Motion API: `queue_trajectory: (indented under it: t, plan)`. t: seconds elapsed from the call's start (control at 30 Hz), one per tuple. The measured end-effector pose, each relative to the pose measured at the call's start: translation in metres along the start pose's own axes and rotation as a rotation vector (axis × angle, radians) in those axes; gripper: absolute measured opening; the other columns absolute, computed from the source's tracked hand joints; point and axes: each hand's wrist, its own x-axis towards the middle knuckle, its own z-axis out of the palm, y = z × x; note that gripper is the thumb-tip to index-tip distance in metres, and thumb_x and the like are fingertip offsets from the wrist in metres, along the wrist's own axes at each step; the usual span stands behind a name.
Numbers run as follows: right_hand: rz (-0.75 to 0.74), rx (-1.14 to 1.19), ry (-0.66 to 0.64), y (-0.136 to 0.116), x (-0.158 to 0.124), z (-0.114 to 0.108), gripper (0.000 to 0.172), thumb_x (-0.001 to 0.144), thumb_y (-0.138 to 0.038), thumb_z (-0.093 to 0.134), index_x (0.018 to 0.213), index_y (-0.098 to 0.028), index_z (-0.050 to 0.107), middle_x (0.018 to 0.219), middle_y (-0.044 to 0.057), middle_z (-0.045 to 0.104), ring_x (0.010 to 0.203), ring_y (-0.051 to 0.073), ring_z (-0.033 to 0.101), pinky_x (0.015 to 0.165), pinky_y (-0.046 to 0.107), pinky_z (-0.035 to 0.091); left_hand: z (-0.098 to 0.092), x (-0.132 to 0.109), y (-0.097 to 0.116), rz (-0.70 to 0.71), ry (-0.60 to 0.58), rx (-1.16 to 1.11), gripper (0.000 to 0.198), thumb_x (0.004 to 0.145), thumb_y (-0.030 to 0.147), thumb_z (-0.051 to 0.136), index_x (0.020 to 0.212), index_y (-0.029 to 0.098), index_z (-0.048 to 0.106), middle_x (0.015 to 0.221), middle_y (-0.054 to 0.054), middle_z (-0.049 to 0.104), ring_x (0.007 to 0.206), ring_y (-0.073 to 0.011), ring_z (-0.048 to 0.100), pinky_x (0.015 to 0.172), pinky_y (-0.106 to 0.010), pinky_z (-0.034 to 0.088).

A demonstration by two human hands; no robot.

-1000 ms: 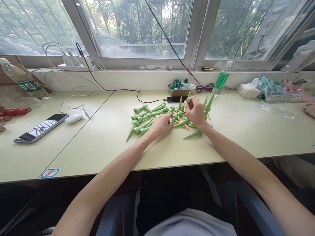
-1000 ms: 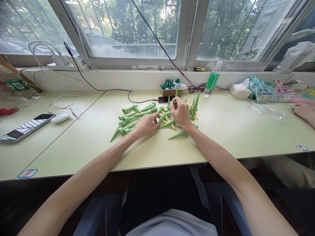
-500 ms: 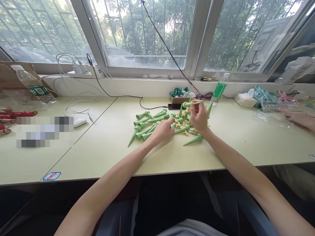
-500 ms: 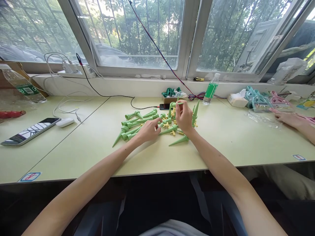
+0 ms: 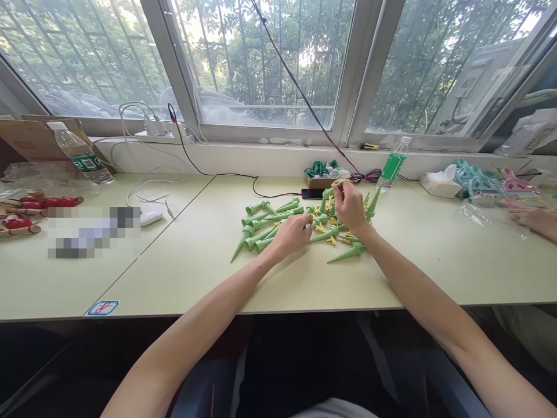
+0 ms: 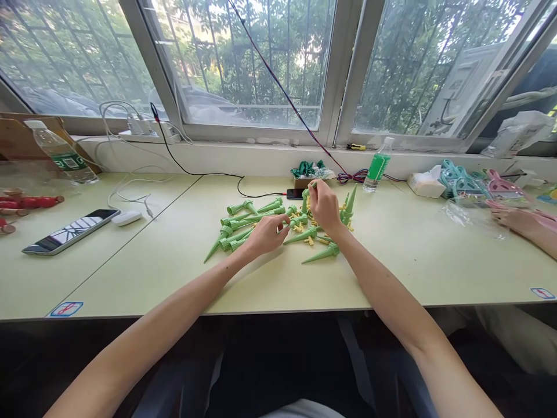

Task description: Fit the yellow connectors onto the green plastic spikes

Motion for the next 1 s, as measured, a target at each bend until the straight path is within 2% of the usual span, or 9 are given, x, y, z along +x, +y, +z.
queue_trajectory:
  t: [0.2, 0.43, 0.67, 0.87, 1.0]
  plan:
    - [0.013, -0.006, -0.063, 0.008, 0.002, 0.003, 0.033, 0.104, -0.044, 0.038, 0.094, -0.019, 0.058, 0.085, 0.010, 0.067, 0.073, 0.022, 0.060, 0.073, 0.034, 0.047, -0.004, -0.001, 0.005, -0.009, -0.017, -0.007, 0.019, 0.089, 0.021, 0.052, 0.098, 0.020, 0.069, 0.084, -0.006, 0.070, 0.080, -0.0219, 0.066, 0.069, -0.031, 0.047]
    - [-0.009, -0.001, 0.102, 0.002, 0.008, -0.002, 0.038, 0.105, -0.049, 0.034, 0.097, -0.020, 0.058, 0.090, 0.011, 0.068, 0.078, 0.022, 0.062, 0.073, 0.034, 0.048, -0.005, -0.001, 0.007, -0.014, -0.027, 0.001, 0.018, 0.090, 0.021, 0.052, 0.097, 0.020, 0.068, 0.085, -0.006, 0.070, 0.079, -0.0210, 0.065, 0.067, -0.030, 0.046]
    - [-0.031, -0.013, -0.064, 0.011, 0.011, 0.003, 0.043, 0.104, -0.053, 0.033, 0.084, -0.021, 0.054, 0.073, 0.007, 0.062, 0.064, 0.020, 0.055, 0.065, 0.033, 0.043, -0.005, -0.001, 0.007, -0.018, -0.041, 0.011, 0.019, 0.090, 0.021, 0.051, 0.098, 0.019, 0.068, 0.087, -0.006, 0.070, 0.080, -0.0206, 0.065, 0.067, -0.029, 0.045]
    - [0.005, -0.049, -0.090, 0.011, 0.011, 0.002, 0.044, 0.103, -0.056, 0.035, 0.073, -0.024, 0.041, 0.060, 0.002, 0.048, 0.053, 0.018, 0.043, 0.057, 0.033, 0.034, -0.003, -0.002, 0.007, -0.001, -0.033, -0.008, 0.018, 0.089, 0.020, 0.051, 0.096, 0.019, 0.068, 0.083, -0.005, 0.069, 0.076, -0.0198, 0.064, 0.063, -0.028, 0.042]
    - [0.022, -0.079, -0.118, 0.012, 0.011, 0.000, 0.039, 0.102, -0.048, 0.039, 0.071, -0.025, 0.034, 0.057, 0.000, 0.043, 0.051, 0.017, 0.039, 0.055, 0.033, 0.030, -0.003, -0.001, 0.007, -0.003, -0.027, -0.019, 0.017, 0.089, 0.020, 0.053, 0.095, 0.019, 0.068, 0.081, -0.005, 0.068, 0.074, -0.0194, 0.063, 0.064, -0.028, 0.042]
